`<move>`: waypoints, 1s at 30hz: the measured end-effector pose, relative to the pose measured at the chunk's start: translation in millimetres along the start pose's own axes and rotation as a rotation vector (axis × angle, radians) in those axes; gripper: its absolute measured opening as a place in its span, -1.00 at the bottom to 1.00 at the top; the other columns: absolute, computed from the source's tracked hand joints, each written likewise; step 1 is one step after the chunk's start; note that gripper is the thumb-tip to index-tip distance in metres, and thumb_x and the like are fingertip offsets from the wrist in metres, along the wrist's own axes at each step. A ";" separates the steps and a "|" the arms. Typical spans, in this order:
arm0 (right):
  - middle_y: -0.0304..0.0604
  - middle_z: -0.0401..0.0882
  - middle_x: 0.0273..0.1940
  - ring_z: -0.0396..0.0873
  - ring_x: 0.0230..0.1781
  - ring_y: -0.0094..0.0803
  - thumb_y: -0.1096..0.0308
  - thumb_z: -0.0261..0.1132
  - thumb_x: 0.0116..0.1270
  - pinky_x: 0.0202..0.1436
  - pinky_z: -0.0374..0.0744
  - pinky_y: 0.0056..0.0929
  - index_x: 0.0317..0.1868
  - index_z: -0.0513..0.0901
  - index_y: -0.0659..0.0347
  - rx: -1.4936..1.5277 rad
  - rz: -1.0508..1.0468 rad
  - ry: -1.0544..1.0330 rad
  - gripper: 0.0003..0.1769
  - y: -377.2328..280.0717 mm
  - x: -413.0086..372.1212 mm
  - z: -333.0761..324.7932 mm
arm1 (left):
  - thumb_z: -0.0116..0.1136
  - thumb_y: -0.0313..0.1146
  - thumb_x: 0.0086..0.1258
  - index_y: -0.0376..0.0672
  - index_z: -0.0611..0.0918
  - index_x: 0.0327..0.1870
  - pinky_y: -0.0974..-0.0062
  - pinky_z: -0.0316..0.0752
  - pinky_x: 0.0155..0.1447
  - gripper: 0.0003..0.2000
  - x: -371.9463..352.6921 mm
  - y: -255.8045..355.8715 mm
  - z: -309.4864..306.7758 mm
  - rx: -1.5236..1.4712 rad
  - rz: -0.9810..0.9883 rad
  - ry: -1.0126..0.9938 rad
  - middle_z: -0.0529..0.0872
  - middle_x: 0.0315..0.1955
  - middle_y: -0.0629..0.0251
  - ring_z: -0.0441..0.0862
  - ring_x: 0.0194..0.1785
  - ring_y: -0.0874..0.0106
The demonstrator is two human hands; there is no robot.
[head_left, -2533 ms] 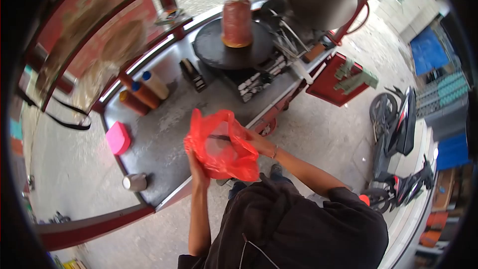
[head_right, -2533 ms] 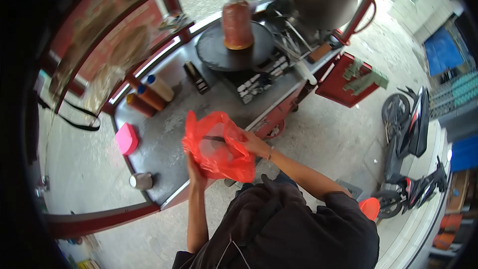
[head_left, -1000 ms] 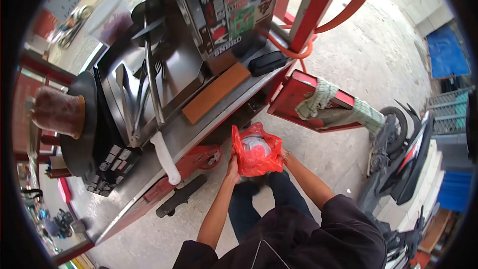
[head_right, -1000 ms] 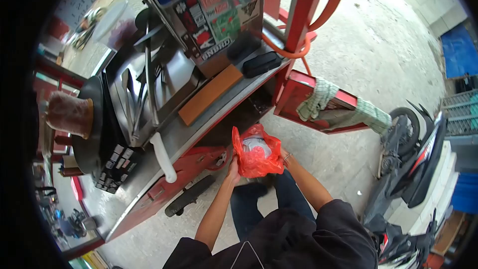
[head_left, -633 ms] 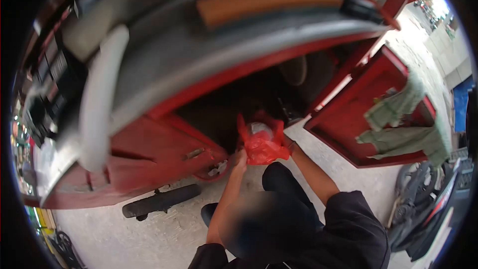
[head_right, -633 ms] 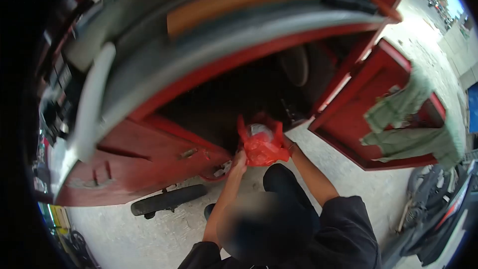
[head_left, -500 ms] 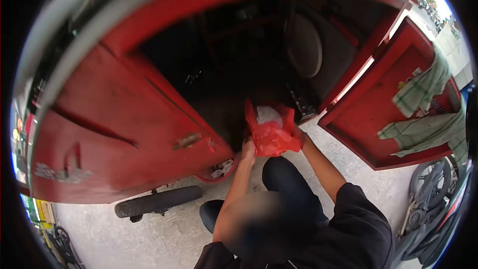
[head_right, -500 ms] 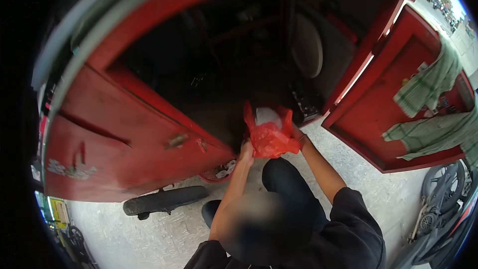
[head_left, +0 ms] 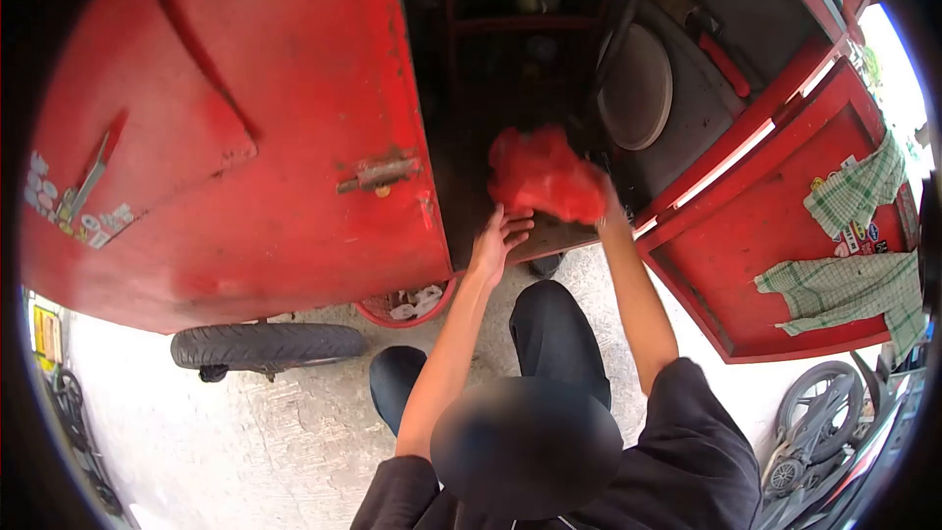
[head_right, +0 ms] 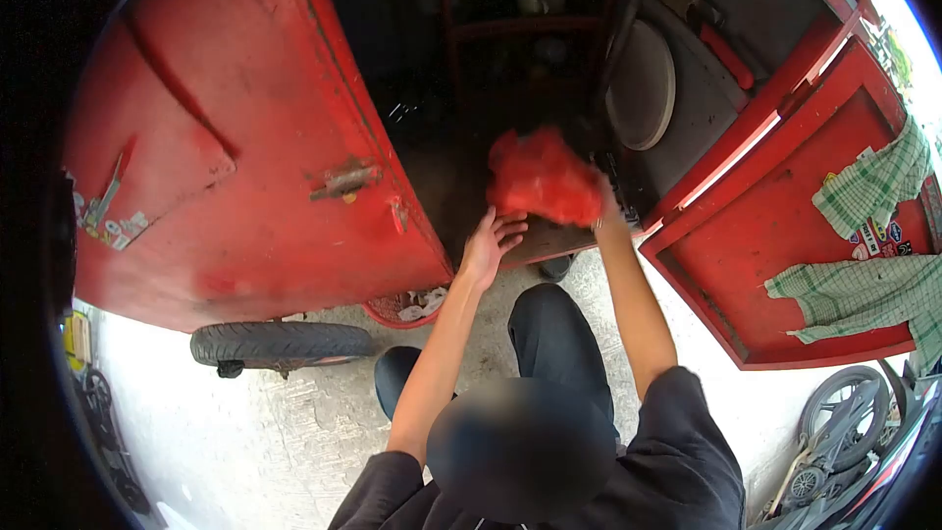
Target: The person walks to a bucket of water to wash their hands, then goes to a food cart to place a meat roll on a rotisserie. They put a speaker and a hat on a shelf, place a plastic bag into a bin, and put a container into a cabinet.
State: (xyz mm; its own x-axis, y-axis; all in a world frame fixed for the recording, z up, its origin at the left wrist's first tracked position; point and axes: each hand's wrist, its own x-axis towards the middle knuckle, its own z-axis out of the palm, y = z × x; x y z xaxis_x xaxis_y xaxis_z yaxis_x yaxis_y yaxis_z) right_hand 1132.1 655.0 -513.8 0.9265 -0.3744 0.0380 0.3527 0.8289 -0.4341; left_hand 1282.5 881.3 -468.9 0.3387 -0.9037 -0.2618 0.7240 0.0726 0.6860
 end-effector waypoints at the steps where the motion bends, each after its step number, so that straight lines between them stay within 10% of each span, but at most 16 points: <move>1: 0.05 0.48 0.15 0.48 0.14 -0.13 0.17 -0.14 0.46 0.24 0.45 -0.19 0.20 0.39 0.32 -0.058 -0.043 -0.069 -0.52 -16.6 14.9 16.0 | -0.15 -0.12 0.51 -0.17 0.47 0.13 0.46 0.52 -0.06 -0.64 2.5 2.1 5.1 0.015 -0.006 -0.034 0.62 -0.06 0.20 0.60 -0.08 0.44; 3: 0.06 0.49 0.13 0.49 0.12 -0.15 0.17 -0.13 0.46 0.23 0.46 -0.19 0.18 0.40 0.35 -0.127 -0.081 -0.148 -0.53 -32.4 34.2 64.1 | -0.17 -0.09 0.51 -0.17 0.51 0.09 0.50 0.50 -0.07 -0.62 -1.8 6.5 16.7 0.024 0.001 -0.073 0.65 -0.10 0.22 0.61 -0.11 0.47; 5: 0.03 0.51 0.11 0.51 0.10 -0.17 0.19 -0.12 0.45 0.22 0.47 -0.20 0.13 0.43 0.36 -0.867 -0.341 0.133 -0.54 -32.2 48.2 90.1 | -0.29 -0.05 0.53 -0.20 0.52 0.04 0.44 0.44 0.05 -0.57 -22.7 1.1 20.2 0.221 -0.011 -0.048 0.64 -0.10 0.27 0.58 -0.06 0.45; 9: -0.02 0.50 0.12 0.49 0.12 -0.25 0.30 -0.02 0.41 0.21 0.48 -0.24 0.13 0.43 0.33 -0.278 -0.033 -0.146 -0.62 -54.4 77.7 84.5 | -0.23 -0.10 0.50 -0.20 0.52 0.06 0.43 0.42 0.06 -0.61 -68.5 -36.6 -9.6 0.256 -0.111 -0.025 0.65 -0.11 0.26 0.59 -0.06 0.43; 12: -0.03 0.54 0.07 0.51 0.10 -0.27 0.32 0.05 0.38 0.22 0.47 -0.26 0.13 0.45 0.31 -0.413 -0.318 -0.272 -0.63 -59.7 61.0 170.5 | -0.17 -0.11 0.46 -0.20 0.52 0.04 0.42 0.42 0.05 -0.63 -100.8 -71.7 -42.2 0.293 -0.164 0.082 0.65 -0.11 0.25 0.58 -0.05 0.42; 16: -0.01 0.56 0.03 0.55 0.04 -0.27 0.25 0.14 0.35 0.19 0.50 -0.24 0.15 0.45 0.28 -0.370 0.058 0.099 -0.58 -61.5 19.2 228.4 | -0.15 -0.11 0.45 -0.21 0.51 0.04 0.41 0.42 0.06 -0.62 -137.9 -63.5 -59.1 0.240 -0.172 0.209 0.65 -0.12 0.24 0.57 -0.02 0.42; 18: -0.06 0.59 -0.03 0.57 -0.03 -0.31 0.20 0.22 0.28 0.08 0.55 -0.35 0.08 0.49 0.26 -0.682 -0.104 0.414 -0.57 -29.5 -31.9 256.4 | -0.11 -0.04 0.44 -0.18 0.49 0.08 0.37 0.42 0.09 -0.59 -149.3 -50.3 -61.8 0.183 -0.110 0.210 0.62 -0.06 0.23 0.56 0.01 0.41; 25: -0.12 0.56 0.03 0.53 0.03 -0.40 0.46 0.28 0.09 0.13 0.50 -0.43 0.22 0.41 0.31 -0.446 0.061 0.159 -0.39 51.8 -137.6 177.4 | -0.01 -0.05 0.44 -0.22 0.28 0.29 0.39 0.34 0.27 -0.46 -189.3 -37.0 -77.4 -0.019 0.131 -0.079 0.39 0.22 0.26 0.46 0.18 0.40; 30: -0.21 0.49 0.11 0.45 0.09 -0.55 0.60 0.20 0.04 0.18 0.43 -0.51 0.29 0.34 0.34 -1.160 0.517 -0.132 -0.31 143.5 -78.7 157.4 | -0.12 -0.02 0.47 -0.24 0.43 0.10 0.44 0.36 0.19 -0.56 -247.9 49.0 -91.0 0.251 0.373 0.546 0.53 0.02 0.23 0.44 0.13 0.42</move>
State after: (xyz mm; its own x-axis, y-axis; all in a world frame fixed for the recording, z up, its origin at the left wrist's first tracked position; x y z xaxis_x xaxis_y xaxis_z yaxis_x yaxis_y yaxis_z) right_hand 1130.5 868.8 -437.4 0.9506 -0.0187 -0.3099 -0.3101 -0.0073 -0.9507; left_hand 1288.6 1147.3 -432.1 0.8379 -0.4918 -0.2368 0.3629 0.1778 0.9147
